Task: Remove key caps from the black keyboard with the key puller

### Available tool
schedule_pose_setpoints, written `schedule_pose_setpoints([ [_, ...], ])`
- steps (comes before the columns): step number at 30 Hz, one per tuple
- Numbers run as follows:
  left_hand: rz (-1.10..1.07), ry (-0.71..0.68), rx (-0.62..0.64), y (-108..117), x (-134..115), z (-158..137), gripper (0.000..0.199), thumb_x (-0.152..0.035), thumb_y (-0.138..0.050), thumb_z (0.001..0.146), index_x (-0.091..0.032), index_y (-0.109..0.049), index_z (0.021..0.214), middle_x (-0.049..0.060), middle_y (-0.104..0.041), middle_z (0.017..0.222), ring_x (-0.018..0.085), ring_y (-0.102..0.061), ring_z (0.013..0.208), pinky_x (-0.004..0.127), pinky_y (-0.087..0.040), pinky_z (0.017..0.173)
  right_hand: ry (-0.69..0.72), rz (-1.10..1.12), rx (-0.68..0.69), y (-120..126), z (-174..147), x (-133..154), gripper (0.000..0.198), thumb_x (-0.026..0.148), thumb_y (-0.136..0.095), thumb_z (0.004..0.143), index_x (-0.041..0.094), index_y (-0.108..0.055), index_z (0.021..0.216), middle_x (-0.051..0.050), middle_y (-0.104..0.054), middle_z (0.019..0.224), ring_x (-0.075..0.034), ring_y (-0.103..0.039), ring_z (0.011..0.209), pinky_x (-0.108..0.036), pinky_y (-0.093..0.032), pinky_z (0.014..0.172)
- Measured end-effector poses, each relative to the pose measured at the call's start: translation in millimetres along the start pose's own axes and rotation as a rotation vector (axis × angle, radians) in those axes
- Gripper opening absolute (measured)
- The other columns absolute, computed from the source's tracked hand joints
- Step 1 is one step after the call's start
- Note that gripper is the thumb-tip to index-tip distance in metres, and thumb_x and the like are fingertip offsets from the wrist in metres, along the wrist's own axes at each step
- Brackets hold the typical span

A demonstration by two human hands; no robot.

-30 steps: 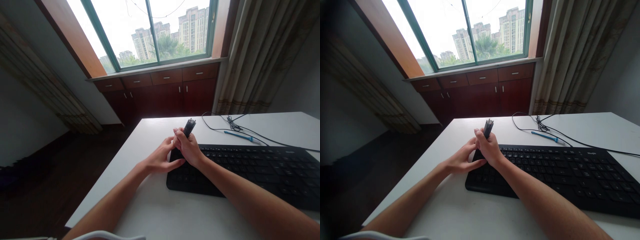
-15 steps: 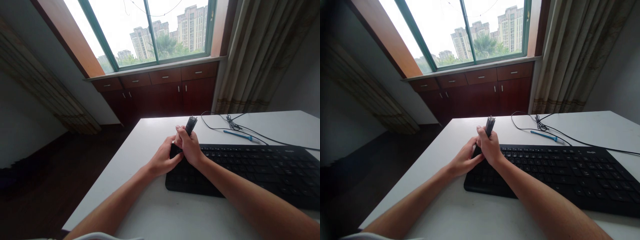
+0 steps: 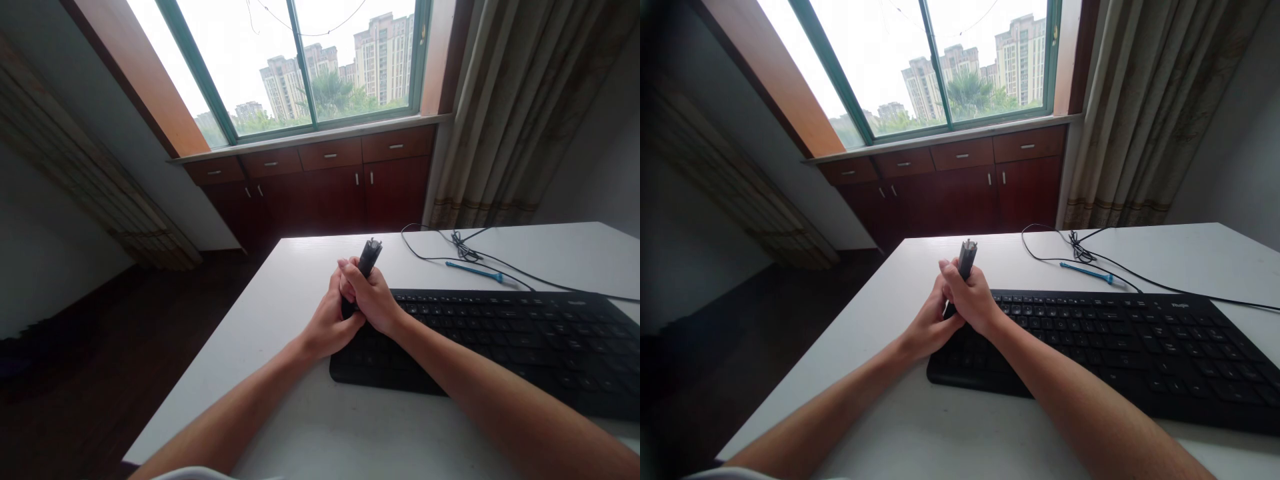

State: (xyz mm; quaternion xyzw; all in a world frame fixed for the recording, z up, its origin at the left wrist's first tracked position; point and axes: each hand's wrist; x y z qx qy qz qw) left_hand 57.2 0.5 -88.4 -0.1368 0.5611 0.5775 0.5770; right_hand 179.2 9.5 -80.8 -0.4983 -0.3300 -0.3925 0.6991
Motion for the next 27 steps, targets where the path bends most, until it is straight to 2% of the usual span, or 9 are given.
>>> schedule_pose_setpoints([
  [3, -0.013, 0.007, -0.019, -2.4, 0.4, -0.9, 0.078, -0.016, -0.062, 0.084, -0.018, -0.028, 0.154, 0.015, -0.044, 0.152, 0.033, -0.042, 0.146, 0.047, -0.043, 0.121, 0.014, -0.011, 0.021, -0.1, -0.5, -0.9, 0.051, 0.052, -0.062, 0.096, 0.022, -0.042, 0.059, 0.005, -0.041, 0.053, -0.012, -0.037, 0.053, -0.03, -0.035, 0.058],
  [6, -0.015, 0.009, -0.017, -3.4, 0.4, -1.6, 0.081, -0.016, -0.061, 0.085, -0.018, -0.023, 0.156, 0.014, -0.045, 0.151, 0.032, -0.042, 0.146, 0.048, -0.04, 0.123, 0.027, -0.01, 0.013, -0.3, -0.6, -1.3, 0.051, 0.052, -0.061, 0.096, 0.023, -0.041, 0.06, 0.005, -0.04, 0.053, -0.011, -0.036, 0.053, -0.03, -0.036, 0.059],
  [13, 0.001, 0.009, -0.007, -4.1, -0.5, -2.8, 0.077, -0.016, -0.06, 0.088, -0.02, -0.025, 0.156, 0.014, -0.043, 0.153, 0.031, -0.04, 0.147, 0.049, -0.034, 0.127, 0.04, -0.003, -0.026, 0.0, -0.5, -0.2, 0.053, 0.053, -0.061, 0.096, 0.023, -0.039, 0.059, 0.005, -0.04, 0.052, -0.011, -0.036, 0.051, -0.03, -0.034, 0.057],
  [21, 0.029, -0.001, -0.045, -4.8, 2.6, -3.2, 0.071, -0.021, -0.06, 0.091, -0.021, -0.029, 0.155, 0.013, -0.045, 0.149, 0.031, -0.041, 0.146, 0.048, -0.036, 0.126, 0.045, -0.033, 0.01, -0.8, -1.6, -1.2, 0.05, 0.05, -0.064, 0.095, 0.022, -0.042, 0.06, 0.005, -0.041, 0.054, -0.011, -0.038, 0.053, -0.03, -0.034, 0.056],
  [24, 0.025, 0.014, -0.044, -4.8, 1.6, -3.6, 0.071, -0.02, -0.06, 0.092, -0.022, -0.029, 0.156, 0.013, -0.047, 0.147, 0.03, -0.045, 0.143, 0.048, -0.04, 0.123, 0.06, -0.029, 0.002, -0.3, -2.4, -1.3, 0.051, 0.052, -0.061, 0.097, 0.022, -0.042, 0.06, 0.005, -0.04, 0.054, -0.011, -0.037, 0.052, -0.03, -0.033, 0.055],
  [27, 0.014, 0.004, -0.034, -4.3, 0.7, -3.7, 0.072, -0.018, -0.06, 0.092, -0.022, -0.027, 0.156, 0.013, -0.046, 0.148, 0.029, -0.045, 0.143, 0.047, -0.039, 0.124, 0.075, -0.022, -0.01, -0.4, -3.0, -0.4, 0.052, 0.052, -0.06, 0.097, 0.022, -0.041, 0.06, 0.005, -0.039, 0.053, -0.011, -0.035, 0.052, -0.03, -0.033, 0.055],
])
Point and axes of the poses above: each hand's wrist, its own z-axis towards the middle knuckle, its own y-axis out of the back of the hand, x = y × z
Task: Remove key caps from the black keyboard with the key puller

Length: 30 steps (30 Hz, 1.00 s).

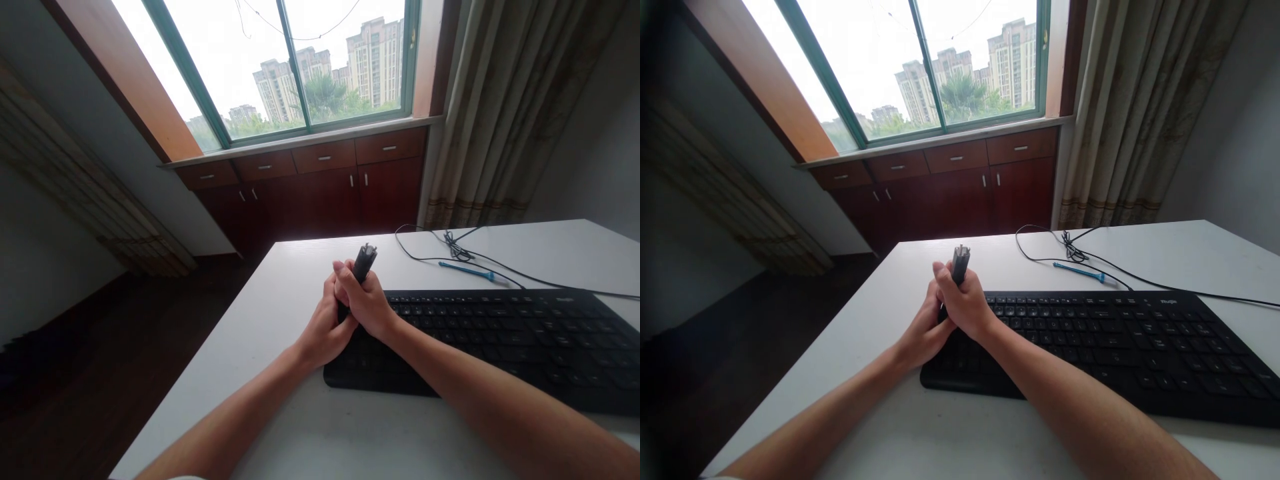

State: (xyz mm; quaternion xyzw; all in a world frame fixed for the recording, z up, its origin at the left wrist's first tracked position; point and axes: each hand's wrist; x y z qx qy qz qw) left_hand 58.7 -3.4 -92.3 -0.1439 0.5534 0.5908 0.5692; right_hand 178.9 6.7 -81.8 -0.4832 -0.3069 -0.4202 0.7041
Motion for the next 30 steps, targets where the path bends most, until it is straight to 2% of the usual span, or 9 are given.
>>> schedule_pose_setpoints([
  [4, -0.009, 0.005, 0.003, 0.0, 2.4, -0.4, 0.073, -0.018, -0.059, 0.093, -0.021, -0.025, 0.157, 0.014, -0.044, 0.151, 0.029, -0.042, 0.146, 0.048, -0.036, 0.126, 0.003, 0.011, -0.024, -2.0, 0.2, 0.9, 0.053, 0.053, -0.057, 0.099, 0.023, -0.039, 0.059, 0.005, -0.038, 0.053, -0.011, -0.034, 0.052, -0.03, -0.033, 0.055],
  [9, 0.033, -0.034, -0.01, 0.8, 5.5, 1.4, 0.066, -0.021, -0.059, 0.093, -0.02, -0.033, 0.154, 0.014, -0.046, 0.148, 0.031, -0.047, 0.141, 0.048, -0.042, 0.122, -0.017, 0.011, -0.019, -4.1, 0.9, 0.1, 0.052, 0.055, -0.066, 0.092, 0.022, -0.043, 0.058, 0.005, -0.04, 0.052, -0.011, -0.035, 0.051, -0.03, -0.031, 0.054],
  [13, 0.108, -0.085, 0.102, 13.7, 3.0, 5.7, 0.073, -0.021, -0.063, 0.091, -0.02, -0.03, 0.156, 0.015, -0.045, 0.151, 0.032, -0.045, 0.143, 0.053, -0.038, 0.123, -0.026, 0.073, -0.1, -3.3, 3.8, 0.8, 0.054, 0.055, -0.067, 0.091, 0.022, -0.042, 0.057, 0.005, -0.039, 0.05, -0.011, -0.035, 0.05, -0.03, -0.032, 0.053],
  [16, 0.247, -0.131, 0.203, 33.5, 2.6, 9.1, 0.081, -0.027, -0.069, 0.089, -0.021, -0.026, 0.157, 0.017, -0.048, 0.149, 0.032, -0.051, 0.136, 0.053, -0.044, 0.117, -0.025, 0.156, -0.24, 0.1, 9.0, 0.4, 0.055, 0.052, -0.068, 0.09, 0.023, -0.038, 0.055, 0.007, -0.034, 0.048, -0.009, -0.029, 0.046, -0.029, -0.031, 0.051],
  [19, 0.442, -0.181, 0.263, 54.0, 5.2, 12.9, 0.068, -0.036, -0.073, 0.088, -0.022, -0.042, 0.147, 0.015, -0.06, 0.133, 0.029, -0.06, 0.118, 0.049, -0.054, 0.102, -0.032, 0.238, -0.365, 4.4, 13.7, 0.3, 0.054, 0.048, -0.068, 0.089, 0.023, -0.033, 0.056, 0.009, -0.029, 0.047, -0.009, -0.026, 0.044, -0.029, -0.029, 0.048],
  [23, 0.525, -0.231, 0.315, 65.7, 8.6, 17.1, 0.04, -0.041, -0.072, 0.09, -0.021, -0.061, 0.123, 0.01, -0.068, 0.11, 0.025, -0.063, 0.1, 0.041, -0.056, 0.087, -0.074, 0.316, -0.408, 6.4, 15.8, 2.4, 0.054, 0.043, -0.069, 0.089, 0.024, -0.033, 0.054, 0.008, -0.029, 0.047, -0.009, -0.029, 0.044, -0.029, -0.029, 0.048],
  [30, 0.46, -0.24, 0.213, 49.0, 9.4, 16.9, 0.03, -0.042, -0.074, 0.092, -0.024, -0.071, 0.115, 0.009, -0.069, 0.113, 0.024, -0.061, 0.108, 0.041, -0.053, 0.095, -0.11, 0.411, -0.363, 3.2, 16.5, 5.5, 0.055, 0.046, -0.072, 0.085, 0.023, -0.033, 0.055, 0.008, -0.03, 0.044, -0.008, -0.03, 0.041, -0.029, -0.03, 0.046],
])
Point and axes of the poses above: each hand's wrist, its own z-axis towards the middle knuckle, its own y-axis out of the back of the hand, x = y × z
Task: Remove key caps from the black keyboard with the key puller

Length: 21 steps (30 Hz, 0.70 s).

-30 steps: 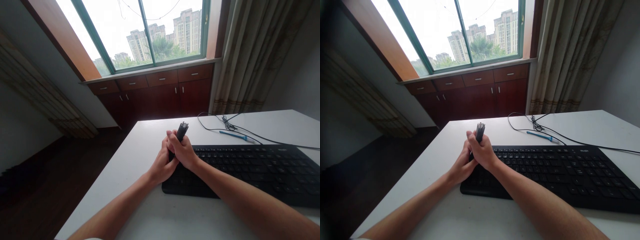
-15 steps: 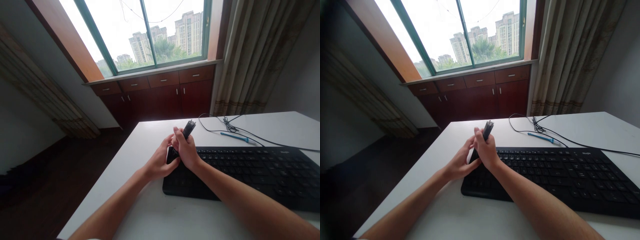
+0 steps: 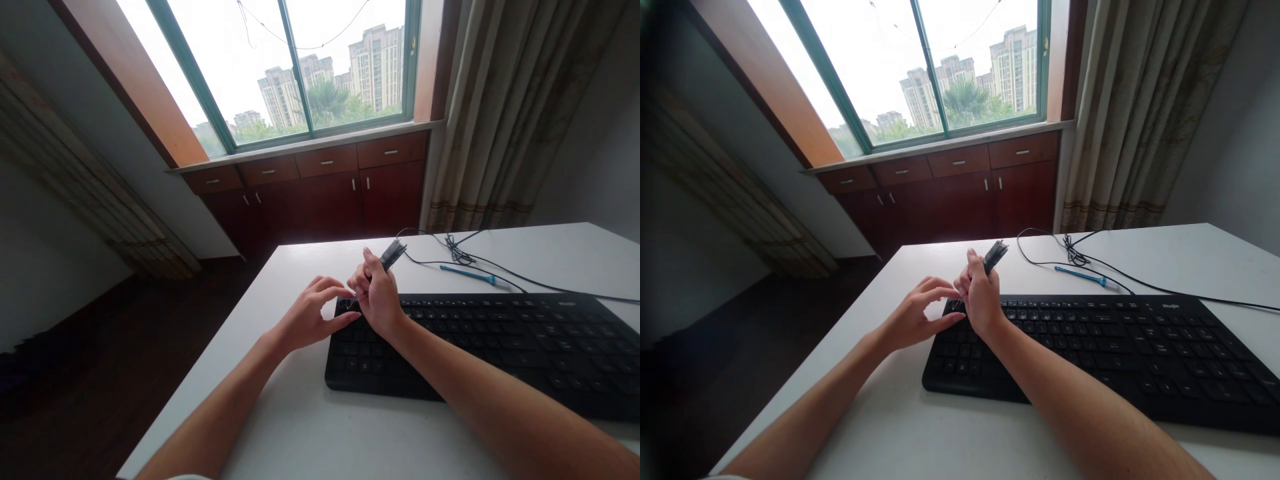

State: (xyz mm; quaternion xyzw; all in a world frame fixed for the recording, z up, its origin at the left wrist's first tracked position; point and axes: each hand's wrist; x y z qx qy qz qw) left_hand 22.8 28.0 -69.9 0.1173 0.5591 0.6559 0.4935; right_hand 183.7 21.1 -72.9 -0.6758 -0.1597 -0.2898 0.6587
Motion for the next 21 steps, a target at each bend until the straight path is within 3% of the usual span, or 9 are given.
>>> schedule_pose_setpoints([
  [10, -0.072, 0.114, -0.071, -1.1, 8.2, 0.9, 0.016, -0.035, -0.074, 0.091, -0.024, -0.076, 0.102, 0.006, -0.071, 0.107, 0.02, -0.065, 0.098, 0.033, -0.057, 0.082, 0.019, 0.017, -0.06, 0.7, 0.3, 3.9, 0.05, 0.045, -0.066, 0.09, 0.022, -0.036, 0.057, 0.009, -0.032, 0.044, -0.008, -0.031, 0.041, -0.027, -0.032, 0.048],
  [16, 0.032, 0.288, -0.222, 10.1, 31.3, -2.8, 0.021, -0.038, -0.069, 0.093, -0.022, -0.073, 0.107, 0.004, -0.075, 0.106, 0.02, -0.07, 0.095, 0.033, -0.059, 0.081, 0.043, -0.06, -0.084, 1.5, -0.9, 1.0, 0.05, 0.043, -0.069, 0.089, 0.022, -0.037, 0.056, 0.009, -0.034, 0.045, -0.007, -0.033, 0.042, -0.026, -0.03, 0.046],
  [21, 0.127, 0.369, -0.211, 10.1, 46.0, -8.4, 0.022, -0.039, -0.069, 0.092, -0.023, -0.073, 0.107, 0.002, -0.077, 0.099, 0.02, -0.072, 0.084, 0.034, -0.058, 0.078, 0.069, -0.111, -0.063, 1.5, -1.9, -3.2, 0.05, 0.044, -0.073, 0.085, 0.023, -0.036, 0.058, 0.01, -0.034, 0.044, -0.007, -0.032, 0.04, -0.026, -0.028, 0.043],
])
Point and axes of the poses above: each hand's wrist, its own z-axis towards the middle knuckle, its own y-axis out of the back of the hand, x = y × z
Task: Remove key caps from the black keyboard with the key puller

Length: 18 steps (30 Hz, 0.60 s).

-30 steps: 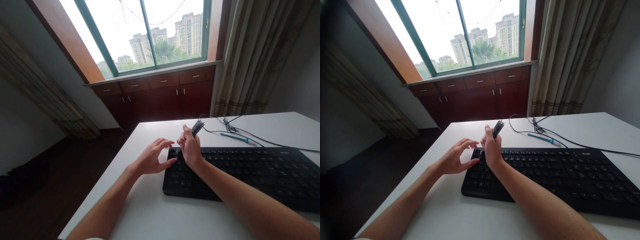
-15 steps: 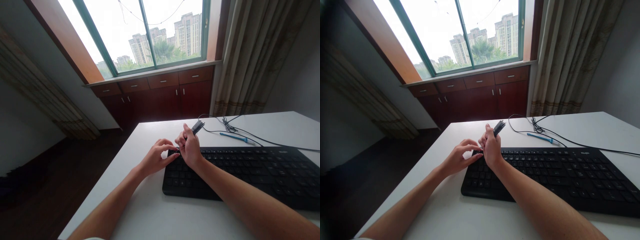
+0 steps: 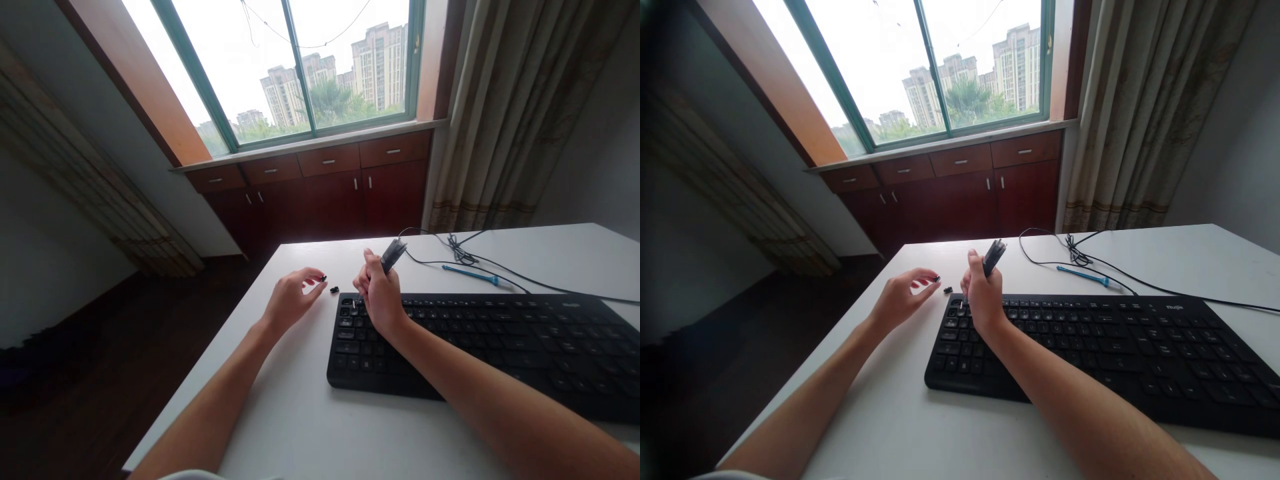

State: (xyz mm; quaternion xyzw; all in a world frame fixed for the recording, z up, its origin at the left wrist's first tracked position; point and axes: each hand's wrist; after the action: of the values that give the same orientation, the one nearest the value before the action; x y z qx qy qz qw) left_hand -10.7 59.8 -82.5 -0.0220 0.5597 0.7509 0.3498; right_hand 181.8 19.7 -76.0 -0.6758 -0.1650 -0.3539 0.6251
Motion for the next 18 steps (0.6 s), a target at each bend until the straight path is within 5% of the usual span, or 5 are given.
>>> schedule_pose_setpoints([
  [18, 0.035, -0.023, 0.137, -0.6, -13.6, -2.2, 0.039, -0.048, -0.074, 0.086, -0.024, -0.073, 0.116, 0.005, -0.076, 0.101, 0.02, -0.069, 0.083, 0.031, -0.058, 0.074, 0.01, -0.052, 0.05, 1.5, -0.4, -1.8, 0.046, 0.042, -0.072, 0.085, 0.023, -0.037, 0.062, 0.011, -0.035, 0.046, -0.006, -0.031, 0.04, -0.025, -0.028, 0.043],
])
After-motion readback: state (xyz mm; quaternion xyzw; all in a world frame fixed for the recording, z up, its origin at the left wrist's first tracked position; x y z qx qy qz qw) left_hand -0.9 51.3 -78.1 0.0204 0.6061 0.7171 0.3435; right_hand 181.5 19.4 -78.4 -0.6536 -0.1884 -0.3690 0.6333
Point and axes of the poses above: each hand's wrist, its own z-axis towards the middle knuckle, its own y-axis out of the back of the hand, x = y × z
